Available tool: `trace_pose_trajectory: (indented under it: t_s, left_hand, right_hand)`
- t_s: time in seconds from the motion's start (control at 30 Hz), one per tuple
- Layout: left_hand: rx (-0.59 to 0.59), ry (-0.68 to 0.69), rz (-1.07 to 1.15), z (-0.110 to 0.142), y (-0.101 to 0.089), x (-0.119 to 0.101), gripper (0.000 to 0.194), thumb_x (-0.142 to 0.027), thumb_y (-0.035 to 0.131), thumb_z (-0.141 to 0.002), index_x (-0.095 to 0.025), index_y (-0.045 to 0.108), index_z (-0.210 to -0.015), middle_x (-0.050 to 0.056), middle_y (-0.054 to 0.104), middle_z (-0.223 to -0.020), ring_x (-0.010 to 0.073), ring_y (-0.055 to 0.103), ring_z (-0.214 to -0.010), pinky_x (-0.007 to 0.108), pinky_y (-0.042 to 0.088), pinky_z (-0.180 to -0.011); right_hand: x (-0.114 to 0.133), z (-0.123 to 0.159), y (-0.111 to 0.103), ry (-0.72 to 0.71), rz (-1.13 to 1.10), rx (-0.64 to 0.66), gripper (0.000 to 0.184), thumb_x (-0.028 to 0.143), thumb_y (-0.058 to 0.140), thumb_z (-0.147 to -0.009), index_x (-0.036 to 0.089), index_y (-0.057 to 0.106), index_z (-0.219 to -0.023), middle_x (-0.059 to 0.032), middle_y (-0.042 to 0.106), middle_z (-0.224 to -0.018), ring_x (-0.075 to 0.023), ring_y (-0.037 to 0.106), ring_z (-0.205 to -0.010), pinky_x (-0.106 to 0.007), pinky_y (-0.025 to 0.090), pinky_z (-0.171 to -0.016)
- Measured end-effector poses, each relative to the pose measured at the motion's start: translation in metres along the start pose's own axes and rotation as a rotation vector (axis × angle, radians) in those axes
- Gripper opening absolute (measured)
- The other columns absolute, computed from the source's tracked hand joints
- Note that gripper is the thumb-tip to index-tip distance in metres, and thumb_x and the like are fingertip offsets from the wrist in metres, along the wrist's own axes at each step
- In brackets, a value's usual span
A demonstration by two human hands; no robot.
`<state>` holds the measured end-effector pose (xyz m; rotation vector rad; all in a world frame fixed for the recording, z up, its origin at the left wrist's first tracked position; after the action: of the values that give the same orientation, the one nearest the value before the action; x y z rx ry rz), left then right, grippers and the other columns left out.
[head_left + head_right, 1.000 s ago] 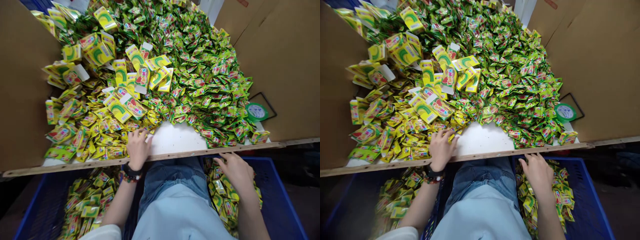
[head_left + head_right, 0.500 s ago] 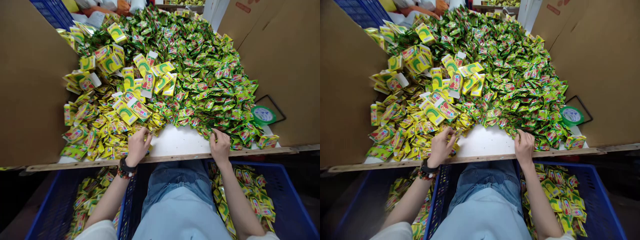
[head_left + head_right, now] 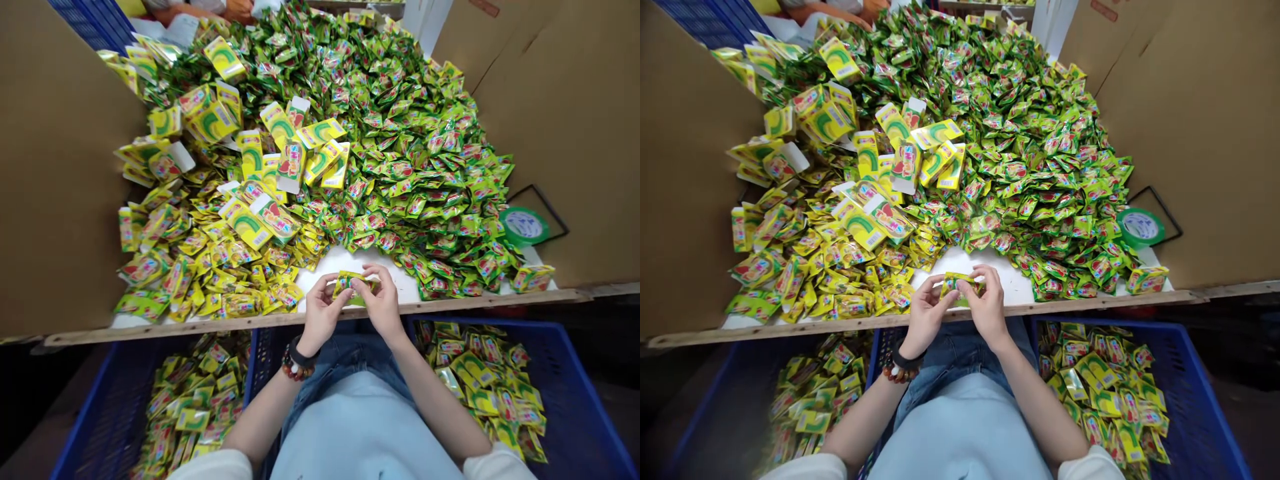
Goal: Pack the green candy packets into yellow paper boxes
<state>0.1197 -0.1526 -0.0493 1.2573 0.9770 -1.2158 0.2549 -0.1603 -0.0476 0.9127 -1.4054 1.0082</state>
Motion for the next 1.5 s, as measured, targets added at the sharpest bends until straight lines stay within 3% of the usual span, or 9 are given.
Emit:
trace_pose_trajectory:
  t_s: [0.17,0.27,0.33,0.47,0.63,0.83,1.0,1.27,1.5]
  left_hand:
    - [-0.017,0.085,-0.047,0.006,0.000,-0.002,0.039,-0.046,0.074,-0.075,-0.017,0.063,-0.099,0.005,0.073,-0.084,0.0172,0.070,-0.074,0.030,0.058,-0.069]
    - [-0.044,0.223,-0.386,-0.009,-0.020,-0.022,0.036,-0.052,0.070,-0.078,-0.017,0.069,-0.086,0.005,0.072,-0.077,0.0158,0.065,-0.066,0.028,0.054,-0.065]
    - [-0.257,0.307,-0.729,-0.032,-0.045,-0.045,0.042,-0.058,0.064,-0.080,-0.017,0.070,-0.085,0.004,0.069,-0.072,0.0163,0.062,-0.064,0.030,0.052,-0.069]
    - [-0.664,0.171,-1.244,-0.091,-0.082,-0.079,0.078,-0.067,0.053,-0.083,-0.007,0.050,-0.133,0.022,0.065,-0.108,0.0358,0.061,-0.100,0.048,0.047,-0.088]
    - [-0.544,0.080,-1.428,-0.132,-0.064,-0.072,0.094,-0.055,0.061,-0.079,0.006,0.028,-0.144,0.034,0.050,-0.125,0.0450,0.048,-0.115,0.057,0.041,-0.095]
    - [-0.281,0.509,-1.242,-0.086,-0.015,-0.054,0.086,-0.017,0.057,-0.073,-0.003,0.019,-0.149,0.023,0.048,-0.124,0.0362,0.047,-0.116,0.052,0.039,-0.099]
    - [0.011,0.711,-1.123,-0.027,0.015,-0.035,0.073,-0.021,0.059,-0.077,-0.013,0.029,-0.143,0.016,0.054,-0.117,0.0297,0.054,-0.105,0.042,0.047,-0.089]
    - [-0.051,0.656,-1.077,0.011,0.025,0.006,0.045,-0.024,0.061,-0.078,-0.019,0.049,-0.120,0.006,0.060,-0.091,0.0214,0.060,-0.078,0.032,0.049,-0.067]
    - [-0.094,0.612,-0.766,0.019,0.027,0.022,0.053,-0.029,0.060,-0.082,-0.020,0.042,-0.132,0.012,0.065,-0.108,0.0235,0.067,-0.094,0.035,0.055,-0.078]
  right_hand:
    - [0.000,0.008,0.004,0.219,-0.326,0.276,0.031,0.043,0.073,-0.076,0.021,0.074,-0.098,-0.0057,0.076,-0.097,-0.0213,0.070,-0.088,-0.038,0.056,-0.084]
    - [-0.002,0.010,-0.008,0.192,-0.393,0.122,0.023,0.036,0.080,-0.069,0.022,0.078,-0.087,-0.0034,0.078,-0.089,-0.0223,0.072,-0.084,-0.041,0.058,-0.083]
    - [-0.005,0.010,-0.020,0.168,-0.402,-0.023,0.021,0.033,0.082,-0.067,0.023,0.079,-0.085,-0.0026,0.079,-0.085,-0.0218,0.072,-0.079,-0.041,0.060,-0.079]
    - [-0.005,0.009,-0.032,0.125,-0.359,-0.119,0.019,0.028,0.081,-0.067,0.023,0.080,-0.085,-0.0028,0.079,-0.086,-0.0226,0.073,-0.080,-0.042,0.060,-0.082]
    - [0.003,0.012,-0.030,0.077,-0.306,-0.100,0.015,0.026,0.078,-0.071,0.024,0.080,-0.085,-0.0029,0.079,-0.087,-0.0235,0.074,-0.083,-0.043,0.060,-0.082]
    - [0.026,0.003,-0.039,-0.132,-0.268,-0.214,0.012,0.024,0.075,-0.075,0.026,0.080,-0.086,-0.0014,0.079,-0.088,-0.0217,0.073,-0.085,-0.039,0.060,-0.082]
    - [0.062,-0.007,-0.043,-0.435,-0.139,-0.117,0.024,0.014,0.064,-0.084,0.030,0.078,-0.094,-0.0003,0.076,-0.097,-0.0188,0.070,-0.096,-0.034,0.056,-0.087]
    - [0.071,-0.007,-0.043,-0.378,0.621,0.241,0.025,0.010,0.056,-0.087,0.024,0.076,-0.091,-0.0054,0.061,-0.093,-0.0187,0.063,-0.083,-0.031,0.053,-0.075]
    - [0.050,0.015,-0.008,-0.623,0.798,0.059,0.028,0.014,0.050,-0.094,0.018,0.064,-0.118,-0.0093,0.070,-0.094,-0.0226,0.065,-0.084,-0.035,0.053,-0.075]
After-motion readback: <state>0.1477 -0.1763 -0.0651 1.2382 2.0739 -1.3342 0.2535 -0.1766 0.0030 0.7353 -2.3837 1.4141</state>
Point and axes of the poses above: each hand's wrist, its own z-axis away from the middle knuckle, its own y-axis out of the palm, x = y × z, the point moved 3 cm from there along -z, towards the middle knuckle
